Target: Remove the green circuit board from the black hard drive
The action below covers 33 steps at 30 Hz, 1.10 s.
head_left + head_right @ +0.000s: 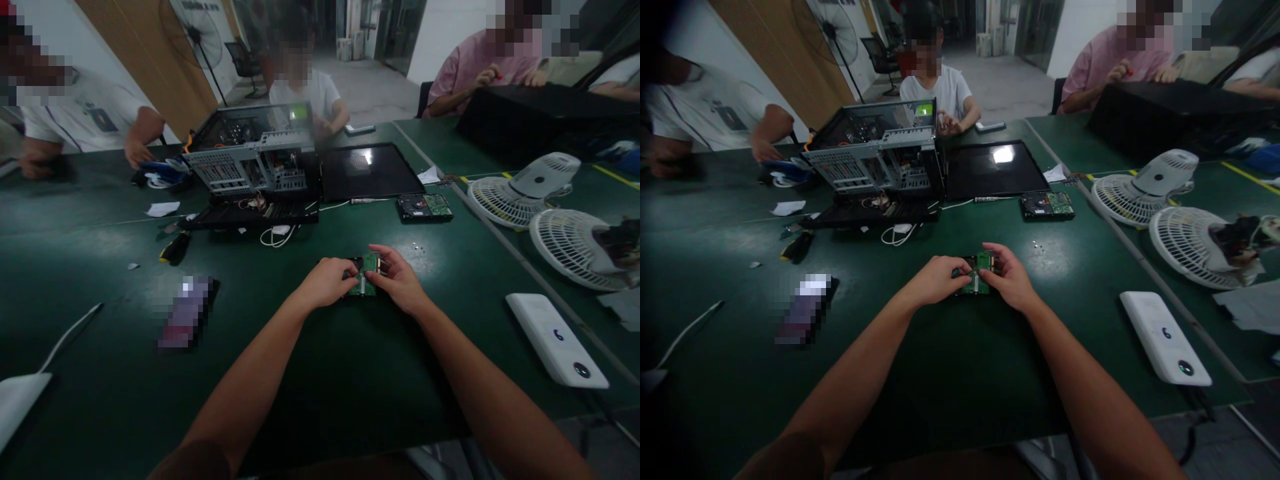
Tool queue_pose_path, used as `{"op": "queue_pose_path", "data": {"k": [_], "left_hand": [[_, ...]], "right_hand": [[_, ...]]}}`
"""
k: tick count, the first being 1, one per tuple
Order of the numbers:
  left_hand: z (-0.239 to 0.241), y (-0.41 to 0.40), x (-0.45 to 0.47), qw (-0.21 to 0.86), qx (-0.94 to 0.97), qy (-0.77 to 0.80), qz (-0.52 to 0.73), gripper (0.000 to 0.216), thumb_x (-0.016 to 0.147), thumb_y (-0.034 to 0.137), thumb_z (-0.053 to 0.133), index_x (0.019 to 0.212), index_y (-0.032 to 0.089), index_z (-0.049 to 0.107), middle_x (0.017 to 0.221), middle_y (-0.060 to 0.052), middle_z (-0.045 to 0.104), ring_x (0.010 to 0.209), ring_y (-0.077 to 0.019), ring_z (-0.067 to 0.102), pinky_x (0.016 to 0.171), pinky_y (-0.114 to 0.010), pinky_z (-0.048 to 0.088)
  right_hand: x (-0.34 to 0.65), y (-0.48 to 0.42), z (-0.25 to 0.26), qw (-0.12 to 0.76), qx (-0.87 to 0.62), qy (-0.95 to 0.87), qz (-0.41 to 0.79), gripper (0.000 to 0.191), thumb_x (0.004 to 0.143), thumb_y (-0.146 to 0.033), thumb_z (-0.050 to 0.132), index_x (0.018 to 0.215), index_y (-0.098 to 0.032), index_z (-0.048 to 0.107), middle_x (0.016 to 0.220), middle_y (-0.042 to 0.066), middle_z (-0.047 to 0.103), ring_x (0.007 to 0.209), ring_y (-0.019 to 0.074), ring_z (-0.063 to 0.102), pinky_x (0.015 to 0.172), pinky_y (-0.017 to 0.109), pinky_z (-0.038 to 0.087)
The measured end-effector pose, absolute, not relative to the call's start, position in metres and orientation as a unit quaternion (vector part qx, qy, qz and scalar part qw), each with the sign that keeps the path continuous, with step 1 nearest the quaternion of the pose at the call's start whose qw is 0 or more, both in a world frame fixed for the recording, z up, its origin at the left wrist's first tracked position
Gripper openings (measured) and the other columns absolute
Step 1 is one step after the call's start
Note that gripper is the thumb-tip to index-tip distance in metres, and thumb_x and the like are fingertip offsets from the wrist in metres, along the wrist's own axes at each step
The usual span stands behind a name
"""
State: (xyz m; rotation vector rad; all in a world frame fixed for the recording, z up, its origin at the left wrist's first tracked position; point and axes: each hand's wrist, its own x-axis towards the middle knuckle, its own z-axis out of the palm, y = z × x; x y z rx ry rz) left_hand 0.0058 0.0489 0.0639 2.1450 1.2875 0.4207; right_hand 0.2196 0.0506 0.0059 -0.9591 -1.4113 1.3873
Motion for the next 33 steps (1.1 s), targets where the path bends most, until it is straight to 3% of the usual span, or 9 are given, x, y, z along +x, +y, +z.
{"op": "queue_pose_path", "data": {"k": [12,22,28,33], "left_hand": [[0.063,0.048,0.007,0.275,0.809,0.497,0.152,0.012,0.090,0.027,0.068,0.098,0.022,0.075,0.097,-0.007,0.077,0.093,-0.0249,0.072,0.084,-0.038,0.054],[0.062,0.045,0.012,0.264,0.806,0.515,0.124,0.012,0.089,0.029,0.069,0.100,0.023,0.073,0.095,-0.005,0.076,0.090,-0.0252,0.072,0.082,-0.038,0.054],[0.065,0.046,0.009,0.226,0.807,0.530,0.130,0.017,0.088,0.028,0.070,0.103,0.023,0.072,0.101,-0.007,0.074,0.097,-0.0264,0.070,0.088,-0.039,0.054],[0.071,0.048,-0.001,0.234,0.809,0.523,0.129,0.023,0.090,0.031,0.068,0.112,0.023,0.072,0.100,-0.008,0.075,0.095,-0.0274,0.070,0.085,-0.040,0.054]], "right_hand": [[0.217,0.057,-0.001,0.457,-0.383,-0.597,0.538,0.058,0.082,-0.029,0.079,0.136,-0.034,0.057,0.110,0.003,0.066,0.098,0.0206,0.062,0.091,0.040,0.053],[0.222,0.059,-0.004,0.433,-0.404,-0.618,0.517,0.061,0.082,-0.031,0.078,0.139,-0.032,0.056,0.117,0.005,0.068,0.104,0.0229,0.064,0.098,0.044,0.052],[0.222,0.056,-0.005,0.426,-0.413,-0.655,0.469,0.065,0.084,-0.031,0.077,0.144,-0.033,0.054,0.142,0.006,0.060,0.126,0.0266,0.060,0.114,0.050,0.044],[0.226,0.057,-0.006,0.391,-0.462,-0.689,0.399,0.062,0.082,-0.033,0.080,0.140,-0.034,0.060,0.143,0.005,0.061,0.133,0.0304,0.055,0.120,0.056,0.034]]}}
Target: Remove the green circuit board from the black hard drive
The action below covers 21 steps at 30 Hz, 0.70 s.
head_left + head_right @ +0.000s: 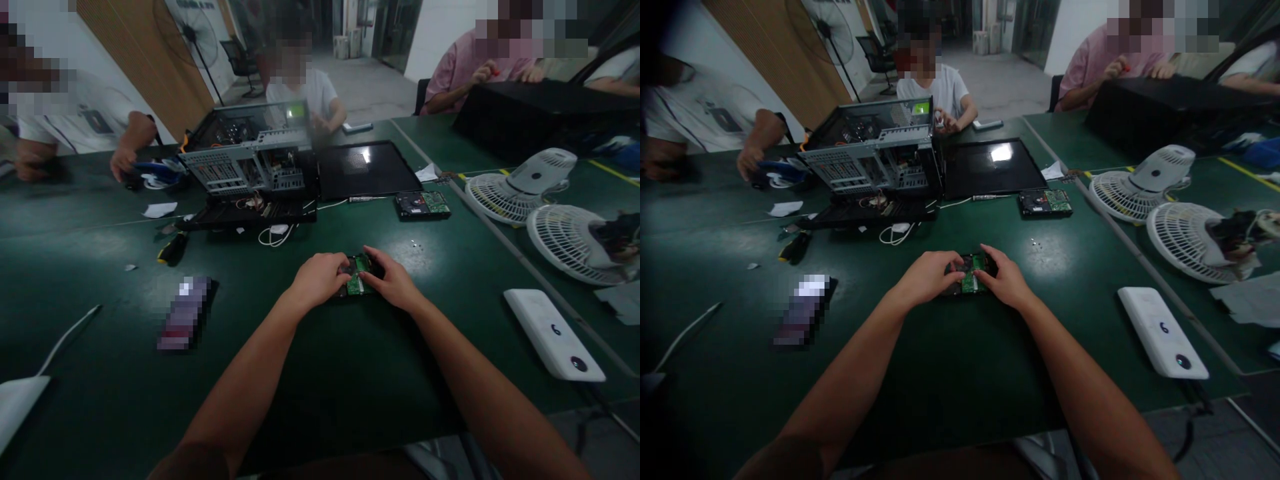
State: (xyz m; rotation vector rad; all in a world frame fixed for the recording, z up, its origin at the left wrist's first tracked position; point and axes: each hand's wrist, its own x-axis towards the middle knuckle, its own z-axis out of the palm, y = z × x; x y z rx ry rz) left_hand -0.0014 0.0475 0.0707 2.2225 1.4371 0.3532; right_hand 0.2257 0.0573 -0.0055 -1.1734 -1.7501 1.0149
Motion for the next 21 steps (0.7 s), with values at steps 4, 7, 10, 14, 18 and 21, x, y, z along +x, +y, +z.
{"op": "queue_pose_path", "data": {"k": [4,7,10,14,18,21], "left_hand": [[0.074,0.047,-0.004,0.247,0.810,0.513,0.141,0.024,0.092,0.032,0.066,0.113,0.023,0.072,0.105,-0.009,0.077,0.097,-0.0285,0.071,0.086,-0.041,0.054],[0.074,0.046,-0.004,0.257,0.812,0.501,0.151,0.022,0.093,0.030,0.063,0.112,0.024,0.073,0.110,-0.008,0.077,0.101,-0.0279,0.071,0.090,-0.041,0.054],[0.077,0.045,-0.002,0.263,0.809,0.496,0.175,0.023,0.095,0.029,0.059,0.114,0.024,0.072,0.112,-0.007,0.076,0.103,-0.0270,0.071,0.092,-0.041,0.054],[0.087,0.038,0.008,0.325,0.750,0.496,0.294,0.024,0.102,0.032,0.049,0.116,0.023,0.066,0.108,-0.005,0.076,0.096,-0.0218,0.071,0.089,-0.037,0.056],[0.092,0.026,0.028,0.389,0.703,0.419,0.423,0.032,0.108,0.037,0.037,0.129,0.023,0.057,0.132,-0.007,0.068,0.119,-0.0211,0.066,0.102,-0.037,0.052],[0.089,0.018,0.040,0.365,0.730,0.392,0.425,0.034,0.108,0.037,0.039,0.135,0.025,0.054,0.140,-0.007,0.063,0.128,-0.0223,0.060,0.111,-0.041,0.046]], "right_hand": [[0.227,0.059,-0.010,0.391,-0.464,-0.685,0.402,0.059,0.083,-0.035,0.079,0.139,-0.032,0.061,0.140,0.006,0.063,0.130,0.0300,0.058,0.118,0.057,0.037],[0.226,0.060,-0.013,0.408,-0.462,-0.658,0.432,0.056,0.082,-0.037,0.080,0.135,-0.032,0.063,0.136,0.006,0.065,0.127,0.0287,0.060,0.116,0.055,0.041],[0.224,0.058,-0.009,0.465,-0.458,-0.624,0.429,0.048,0.083,-0.037,0.079,0.128,-0.031,0.066,0.134,0.005,0.065,0.125,0.0274,0.060,0.115,0.053,0.043],[0.221,0.047,0.013,0.510,-0.435,-0.615,0.415,0.028,0.086,-0.038,0.076,0.112,-0.030,0.071,0.123,0.006,0.067,0.118,0.0267,0.062,0.109,0.050,0.048],[0.211,0.029,0.035,0.450,-0.332,-0.589,0.583,0.031,0.081,-0.034,0.081,0.109,-0.030,0.067,0.110,0.004,0.069,0.104,0.0233,0.067,0.098,0.045,0.055],[0.203,0.022,0.042,0.431,-0.308,-0.570,0.628,0.043,0.077,-0.034,0.084,0.115,-0.031,0.064,0.105,0.002,0.069,0.096,0.0219,0.068,0.088,0.041,0.057]]}}
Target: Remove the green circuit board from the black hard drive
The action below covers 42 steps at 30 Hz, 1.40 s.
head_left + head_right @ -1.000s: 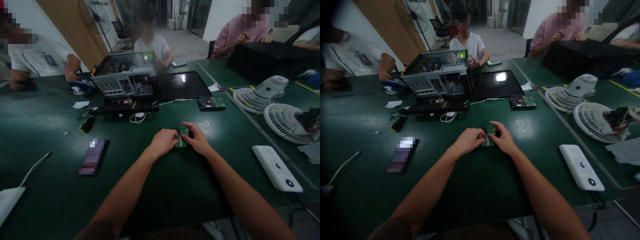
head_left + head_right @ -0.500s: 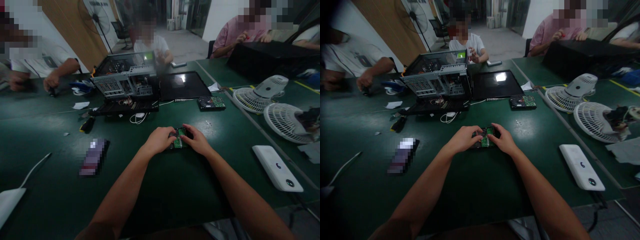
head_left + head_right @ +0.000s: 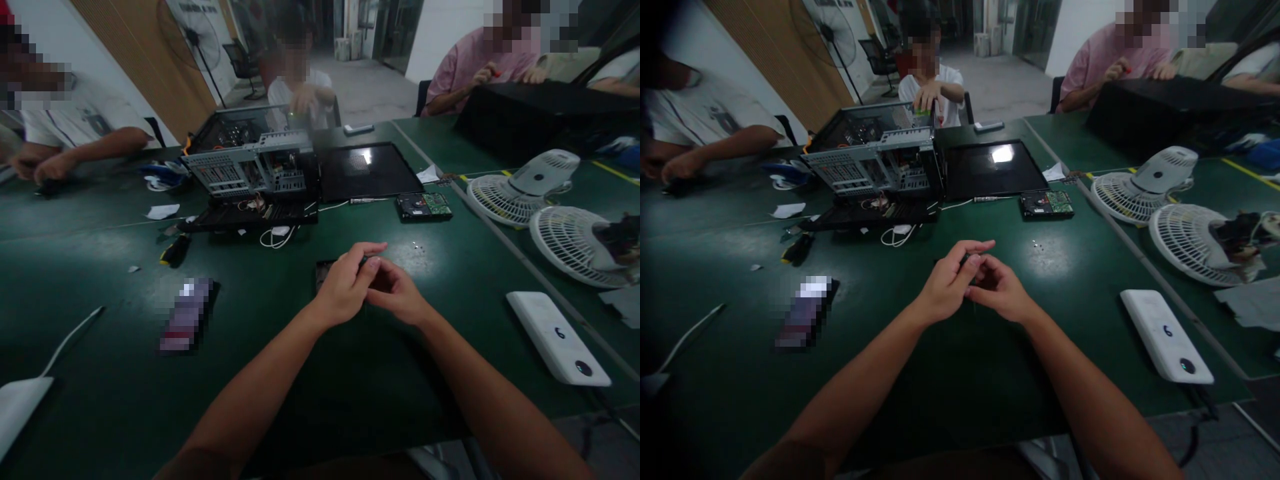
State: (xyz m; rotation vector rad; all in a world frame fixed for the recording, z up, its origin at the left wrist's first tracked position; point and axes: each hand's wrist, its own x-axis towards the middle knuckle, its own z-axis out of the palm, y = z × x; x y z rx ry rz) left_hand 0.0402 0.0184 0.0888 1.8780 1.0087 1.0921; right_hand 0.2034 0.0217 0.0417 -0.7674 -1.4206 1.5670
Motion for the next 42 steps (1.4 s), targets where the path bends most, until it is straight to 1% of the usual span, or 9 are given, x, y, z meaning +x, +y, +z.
{"op": "queue_pose_path", "data": {"k": [3,6,11,15,20,30,35,38,42], "left_hand": [[0.084,0.016,0.046,0.323,0.745,0.405,0.421,0.041,0.107,0.040,0.043,0.145,0.025,0.045,0.149,-0.010,0.056,0.138,-0.0250,0.052,0.117,-0.045,0.041],[0.078,0.015,0.049,0.264,0.741,0.458,0.414,0.052,0.103,0.046,0.050,0.147,0.020,0.040,0.150,-0.015,0.052,0.140,-0.0292,0.048,0.117,-0.050,0.039],[0.056,0.004,0.069,0.184,0.781,0.500,0.326,0.038,0.099,0.042,0.056,0.130,0.019,0.056,0.132,-0.014,0.061,0.127,-0.0310,0.054,0.109,-0.050,0.046],[0.031,-0.012,0.088,0.067,0.804,0.543,0.235,0.046,0.094,0.026,0.062,0.137,0.013,0.052,0.136,-0.018,0.057,0.129,-0.0347,0.050,0.106,-0.052,0.047],[0.015,-0.022,0.088,-0.008,0.810,0.553,0.195,0.051,0.095,0.021,0.061,0.143,0.009,0.049,0.135,-0.019,0.057,0.124,-0.0334,0.053,0.104,-0.049,0.049],[0.008,-0.030,0.074,-0.039,0.829,0.534,0.163,0.053,0.099,0.025,0.056,0.146,0.003,0.047,0.142,-0.020,0.056,0.128,-0.0341,0.053,0.108,-0.047,0.046],[0.008,-0.039,0.061,-0.027,0.850,0.498,0.168,0.046,0.102,0.025,0.049,0.144,0.007,0.051,0.141,-0.018,0.058,0.124,-0.0331,0.056,0.104,-0.047,0.047],[0.010,-0.039,0.057,-0.021,0.851,0.492,0.185,0.040,0.102,0.024,0.049,0.139,0.010,0.056,0.137,-0.016,0.061,0.121,-0.0319,0.057,0.104,-0.046,0.047],[0.013,-0.035,0.055,-0.005,0.847,0.493,0.201,0.038,0.099,0.027,0.056,0.135,0.013,0.059,0.133,-0.014,0.062,0.119,-0.0318,0.056,0.102,-0.046,0.048]], "right_hand": [[0.207,0.025,0.044,0.428,-0.334,-0.572,0.615,0.035,0.080,-0.037,0.080,0.111,-0.030,0.066,0.098,0.003,0.069,0.087,0.0210,0.067,0.081,0.040,0.057],[0.230,0.037,0.044,0.448,-0.406,-0.586,0.540,0.030,0.083,-0.037,0.075,0.111,-0.029,0.066,0.104,0.005,0.071,0.093,0.0239,0.067,0.087,0.044,0.055],[0.296,0.063,0.031,0.408,-0.700,-0.571,0.135,0.016,0.082,-0.034,0.067,0.093,-0.023,0.069,0.090,0.007,0.071,0.085,0.0267,0.064,0.086,0.045,0.051],[0.332,0.076,0.013,0.276,-0.762,-0.585,0.016,0.024,0.084,-0.035,0.064,0.102,-0.021,0.073,0.102,0.010,0.073,0.094,0.0275,0.065,0.087,0.040,0.048],[0.327,0.083,0.002,0.158,-0.764,-0.625,-0.021,0.029,0.091,-0.036,0.059,0.108,-0.021,0.075,0.108,0.012,0.072,0.094,0.0278,0.066,0.079,0.037,0.047],[0.317,0.090,0.002,0.125,-0.780,-0.613,-0.007,0.028,0.092,-0.033,0.057,0.111,-0.018,0.072,0.114,0.016,0.069,0.093,0.0314,0.067,0.073,0.039,0.047],[0.308,0.083,0.008,0.196,-0.718,-0.668,0.012,0.021,0.092,-0.031,0.058,0.104,-0.018,0.071,0.108,0.014,0.070,0.096,0.0304,0.066,0.081,0.041,0.048],[0.285,0.075,0.012,0.262,-0.615,-0.739,0.080,0.017,0.094,-0.034,0.059,0.098,-0.022,0.070,0.100,0.009,0.072,0.097,0.0270,0.066,0.087,0.039,0.048],[0.248,0.065,0.015,0.282,-0.521,-0.787,0.171,0.011,0.094,-0.030,0.060,0.097,-0.025,0.069,0.099,0.004,0.072,0.095,0.0230,0.066,0.088,0.036,0.048]]}}
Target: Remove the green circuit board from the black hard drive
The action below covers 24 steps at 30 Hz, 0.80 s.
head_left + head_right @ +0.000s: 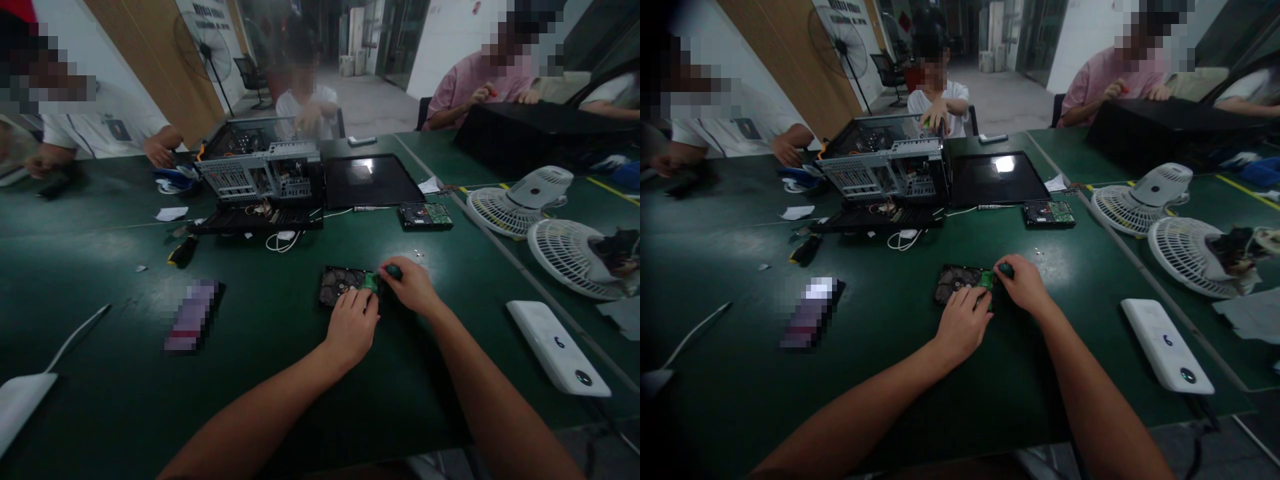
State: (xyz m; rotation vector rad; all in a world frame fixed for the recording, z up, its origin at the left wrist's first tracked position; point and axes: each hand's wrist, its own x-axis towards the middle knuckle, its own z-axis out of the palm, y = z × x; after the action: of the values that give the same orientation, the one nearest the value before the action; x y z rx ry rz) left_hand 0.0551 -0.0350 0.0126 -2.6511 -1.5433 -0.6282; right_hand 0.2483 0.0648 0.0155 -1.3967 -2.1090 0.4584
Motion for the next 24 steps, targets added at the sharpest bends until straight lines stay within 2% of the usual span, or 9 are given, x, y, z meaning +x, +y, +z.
{"op": "queue_pose_path", "data": {"k": [7,16,21,24], "left_hand": [[0.010,-0.033,0.053,0.001,-0.845,-0.492,-0.209,0.039,0.097,0.026,0.060,0.134,0.013,0.058,0.130,-0.014,0.062,0.116,-0.0315,0.056,0.101,-0.047,0.048],[0.009,-0.034,0.053,0.004,-0.846,-0.489,-0.213,0.042,0.096,0.026,0.061,0.135,0.013,0.057,0.131,-0.015,0.061,0.120,-0.0319,0.055,0.103,-0.048,0.047],[0.008,-0.033,0.052,0.007,-0.845,-0.489,-0.217,0.042,0.096,0.026,0.062,0.135,0.013,0.057,0.131,-0.015,0.062,0.120,-0.0318,0.055,0.103,-0.048,0.048],[0.008,-0.034,0.053,0.013,-0.846,-0.490,-0.211,0.040,0.098,0.026,0.059,0.136,0.013,0.058,0.131,-0.015,0.062,0.119,-0.0315,0.056,0.101,-0.047,0.049]], "right_hand": [[0.228,0.065,0.017,0.249,-0.504,-0.805,0.189,0.009,0.092,-0.027,0.062,0.094,-0.024,0.071,0.093,0.005,0.068,0.090,0.0227,0.063,0.083,0.034,0.047],[0.225,0.071,0.018,0.235,-0.539,-0.785,0.196,0.007,0.089,-0.027,0.063,0.088,-0.023,0.069,0.093,0.006,0.071,0.089,0.0225,0.064,0.082,0.034,0.046],[0.229,0.071,0.023,0.250,-0.549,-0.764,0.228,0.012,0.089,-0.035,0.065,0.091,-0.024,0.068,0.088,0.002,0.072,0.082,0.0210,0.065,0.074,0.033,0.046],[0.237,0.070,0.026,0.280,-0.561,-0.745,0.228,0.019,0.090,-0.042,0.065,0.093,-0.024,0.069,0.088,0.002,0.072,0.082,0.0211,0.065,0.075,0.034,0.047]]}}
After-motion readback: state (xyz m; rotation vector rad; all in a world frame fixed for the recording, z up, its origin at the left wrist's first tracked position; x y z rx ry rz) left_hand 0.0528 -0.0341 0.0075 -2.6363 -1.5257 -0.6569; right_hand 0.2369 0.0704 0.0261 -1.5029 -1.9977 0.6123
